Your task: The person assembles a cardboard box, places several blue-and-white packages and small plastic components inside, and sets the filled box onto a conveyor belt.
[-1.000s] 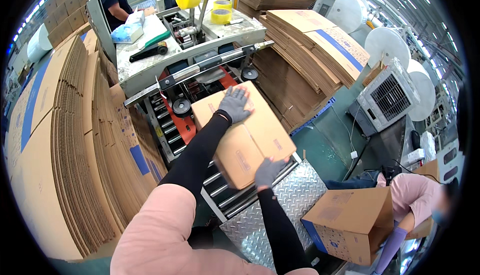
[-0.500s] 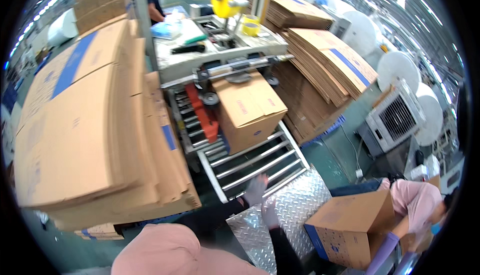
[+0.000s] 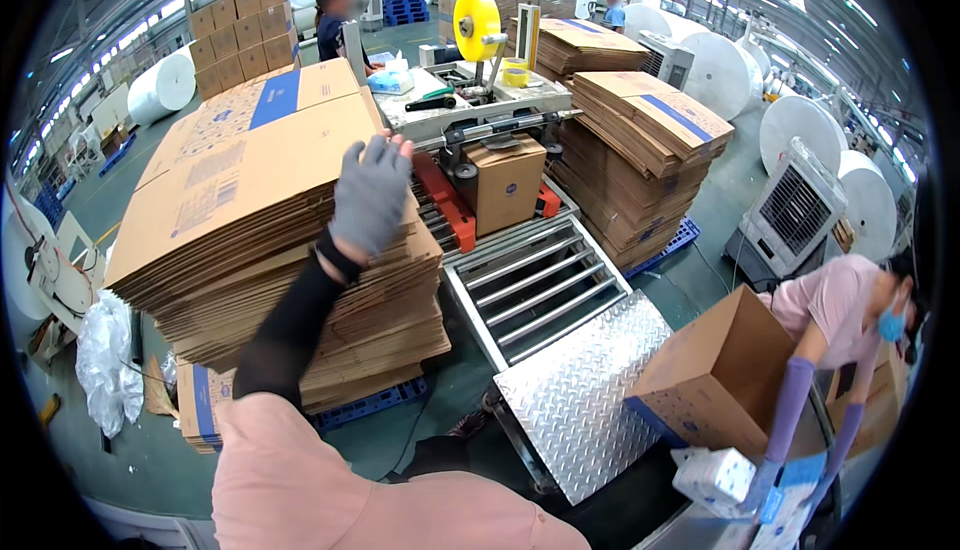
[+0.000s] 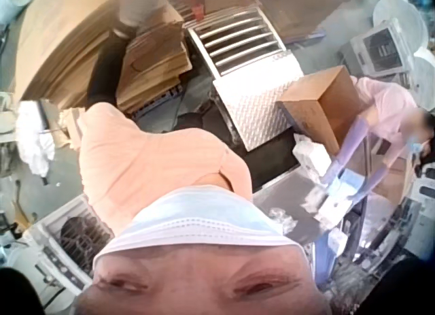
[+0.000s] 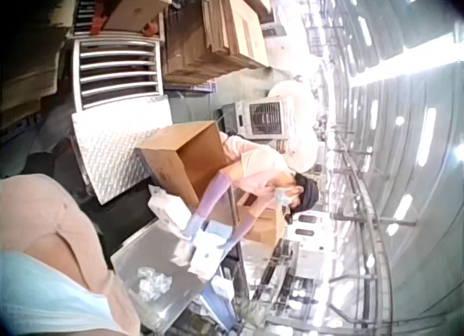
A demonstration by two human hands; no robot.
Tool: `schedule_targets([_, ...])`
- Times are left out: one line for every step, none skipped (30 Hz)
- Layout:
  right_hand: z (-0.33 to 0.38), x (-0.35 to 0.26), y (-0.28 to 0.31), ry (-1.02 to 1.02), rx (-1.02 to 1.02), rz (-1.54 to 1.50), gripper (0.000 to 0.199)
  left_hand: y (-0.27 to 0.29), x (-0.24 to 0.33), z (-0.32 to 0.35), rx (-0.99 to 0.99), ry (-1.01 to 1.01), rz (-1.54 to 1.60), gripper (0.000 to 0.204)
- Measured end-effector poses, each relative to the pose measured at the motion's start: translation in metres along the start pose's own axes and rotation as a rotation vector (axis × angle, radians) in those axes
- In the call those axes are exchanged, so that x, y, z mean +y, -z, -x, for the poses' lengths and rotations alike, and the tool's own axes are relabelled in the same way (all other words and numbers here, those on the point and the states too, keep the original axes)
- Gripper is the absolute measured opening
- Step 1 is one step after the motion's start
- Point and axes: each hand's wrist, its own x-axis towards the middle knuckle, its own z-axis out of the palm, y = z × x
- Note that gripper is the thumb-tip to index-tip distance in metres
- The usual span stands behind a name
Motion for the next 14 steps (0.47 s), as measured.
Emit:
schedule_targets([-0.006, 0.014, -0.014, 0.009, -0.015, 0.025, 0.057, -0.014, -0.027, 0.008, -0.105, -0.076, -0.107, 0.039])
schedule_targets([-0.013, 0.032, -0.027, 0.016, 0.007, 0.018, 0.056, -0.02, -0.024, 0.006, -0.048, -0.074, -0.118, 0.034])
schedule_targets([-0.019, 0.042, -0.032, 0.039, 0.051, -0.008, 0.056, -0.024, -0.019, 0.001, 0.015, -0.072, -0.126, 0.028])
schedule_targets([-0.012, 0.028, -0.018, 0.085, 0.112, -0.064, 0.054, -0.023, -0.018, 0.0, 0.066, -0.068, -0.144, 0.024])
schedule_targets([-0.006, 0.024, -0.004, 0.118, 0.186, -0.125, 0.052, -0.021, -0.012, -0.005, 0.083, -0.07, -0.161, 0.02])
schedule_targets([0.014, -0.004, 0.02, 0.165, 0.231, -0.168, 0.05, -0.016, -0.014, 0.002, 0.07, -0.069, -0.202, 0.016])
schedule_targets([0.064, -0.047, 0.051, 0.176, 0.208, -0.103, 0.051, -0.011, -0.022, 0.017, 0.042, -0.064, -0.253, 0.012])
schedule_targets([0.092, -0.059, 0.066, 0.254, 0.237, -0.136, 0.052, -0.013, -0.028, 0.018, 0.038, -0.099, -0.245, 0.009])
schedule_targets([0.101, -0.062, 0.072, 0.264, 0.262, -0.167, 0.052, -0.01, -0.028, 0.019, 0.072, -0.098, -0.19, 0.01])
schedule_targets([0.106, -0.058, 0.07, 0.286, 0.278, -0.208, 0.052, -0.003, -0.029, 0.023, 0.11, -0.093, -0.138, 0.012])
schedule_targets([0.11, -0.055, 0.068, 0.308, 0.292, -0.247, 0.052, 0.005, -0.031, 0.028, 0.144, -0.087, -0.087, 0.015])
schedule_targets([0.111, -0.053, 0.066, 0.25, 0.259, -0.193, 0.05, 0.023, -0.033, 0.033, 0.194, -0.13, -0.119, 0.026])
schedule_targets([0.111, -0.049, 0.06, 0.192, 0.222, -0.135, 0.049, 0.038, -0.039, 0.04, 0.282, -0.079, -0.169, 0.034])
schedule_targets([0.11, -0.048, 0.062, 0.193, 0.23, -0.137, 0.049, 0.047, -0.053, 0.05, 0.363, -0.027, -0.223, 0.042])
